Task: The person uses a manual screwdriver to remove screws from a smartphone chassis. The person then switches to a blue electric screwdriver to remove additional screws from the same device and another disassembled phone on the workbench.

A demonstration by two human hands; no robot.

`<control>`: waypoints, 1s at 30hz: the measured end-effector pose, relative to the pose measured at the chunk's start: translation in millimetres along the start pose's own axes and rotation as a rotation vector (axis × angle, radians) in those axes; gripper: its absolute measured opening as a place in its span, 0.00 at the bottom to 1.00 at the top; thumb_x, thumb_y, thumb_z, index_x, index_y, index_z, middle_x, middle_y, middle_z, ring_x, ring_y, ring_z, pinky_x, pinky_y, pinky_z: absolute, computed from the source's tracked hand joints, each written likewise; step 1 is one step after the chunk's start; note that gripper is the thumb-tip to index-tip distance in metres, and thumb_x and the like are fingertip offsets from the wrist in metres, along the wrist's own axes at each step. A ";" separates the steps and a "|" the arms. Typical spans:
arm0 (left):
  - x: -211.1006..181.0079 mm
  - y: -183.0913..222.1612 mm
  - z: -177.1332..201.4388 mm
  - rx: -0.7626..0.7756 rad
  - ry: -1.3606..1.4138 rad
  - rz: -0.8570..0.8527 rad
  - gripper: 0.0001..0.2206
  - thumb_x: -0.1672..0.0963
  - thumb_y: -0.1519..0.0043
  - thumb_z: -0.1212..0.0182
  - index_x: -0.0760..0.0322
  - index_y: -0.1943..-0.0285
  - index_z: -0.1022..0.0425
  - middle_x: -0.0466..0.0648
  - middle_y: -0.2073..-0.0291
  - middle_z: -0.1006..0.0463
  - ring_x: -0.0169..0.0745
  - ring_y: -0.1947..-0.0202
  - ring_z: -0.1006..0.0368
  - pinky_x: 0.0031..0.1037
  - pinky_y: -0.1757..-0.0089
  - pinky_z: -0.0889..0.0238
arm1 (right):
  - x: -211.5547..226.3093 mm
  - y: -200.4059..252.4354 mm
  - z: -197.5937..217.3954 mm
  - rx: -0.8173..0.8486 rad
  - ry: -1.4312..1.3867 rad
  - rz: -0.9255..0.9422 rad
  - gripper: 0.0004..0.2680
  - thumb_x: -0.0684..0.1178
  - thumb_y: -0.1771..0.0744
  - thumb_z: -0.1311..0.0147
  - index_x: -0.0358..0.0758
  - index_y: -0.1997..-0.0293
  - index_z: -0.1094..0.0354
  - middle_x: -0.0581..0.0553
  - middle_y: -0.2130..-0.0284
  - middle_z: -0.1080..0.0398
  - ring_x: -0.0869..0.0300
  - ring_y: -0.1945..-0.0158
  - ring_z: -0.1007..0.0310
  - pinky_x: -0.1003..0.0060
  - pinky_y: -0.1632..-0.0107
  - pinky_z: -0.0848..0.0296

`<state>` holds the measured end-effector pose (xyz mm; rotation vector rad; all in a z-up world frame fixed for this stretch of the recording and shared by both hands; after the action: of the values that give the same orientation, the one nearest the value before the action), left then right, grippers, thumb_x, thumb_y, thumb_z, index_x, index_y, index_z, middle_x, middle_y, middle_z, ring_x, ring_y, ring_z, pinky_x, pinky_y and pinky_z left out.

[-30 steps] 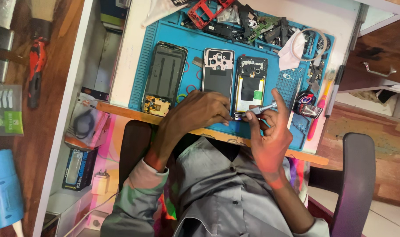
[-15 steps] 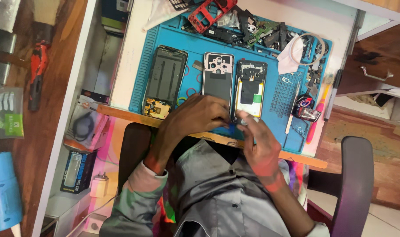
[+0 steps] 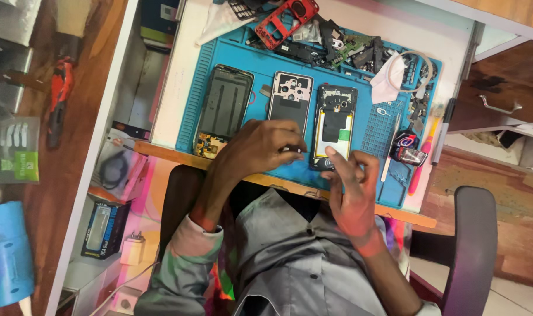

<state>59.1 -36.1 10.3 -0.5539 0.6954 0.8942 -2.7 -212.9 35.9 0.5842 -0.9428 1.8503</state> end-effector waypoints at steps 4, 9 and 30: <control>2.0 5.5 19.8 -0.326 -0.235 -0.005 0.05 0.58 0.39 0.34 0.59 0.55 0.18 0.44 0.61 0.22 0.44 0.62 0.22 0.35 0.61 0.29 | 8.1 -1.6 0.5 0.001 0.063 0.118 0.24 0.25 0.38 0.47 0.40 0.36 0.38 0.38 0.53 0.33 0.49 0.56 0.29 0.62 0.56 0.25; 7.6 12.5 46.4 -0.665 -0.448 0.205 0.09 0.58 0.36 0.32 0.62 0.47 0.20 0.47 0.58 0.26 0.48 0.53 0.29 0.41 0.50 0.34 | 4.0 1.6 -0.7 -0.011 -0.001 0.109 0.26 0.23 0.37 0.53 0.42 0.34 0.36 0.32 0.50 0.42 0.52 0.54 0.31 0.66 0.52 0.20; 10.3 7.9 15.4 -0.554 0.034 0.507 0.25 0.54 0.43 0.25 0.63 0.46 0.39 0.56 0.79 0.21 0.58 0.75 0.21 0.42 0.74 0.35 | 10.8 -1.4 -1.1 0.011 0.082 0.272 0.24 0.24 0.36 0.52 0.42 0.36 0.35 0.42 0.51 0.25 0.46 0.50 0.25 0.51 0.41 0.25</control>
<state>61.7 -16.2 11.5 -0.9048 0.6263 1.5771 -6.2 -206.0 43.5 0.3980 -0.9968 2.1051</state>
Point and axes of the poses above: each hand's wrist, its own y-axis away from the middle knuckle, its own z-axis out of the back of the hand, x = y × z, the point moved 7 cm from there along -y, towards the middle knuckle
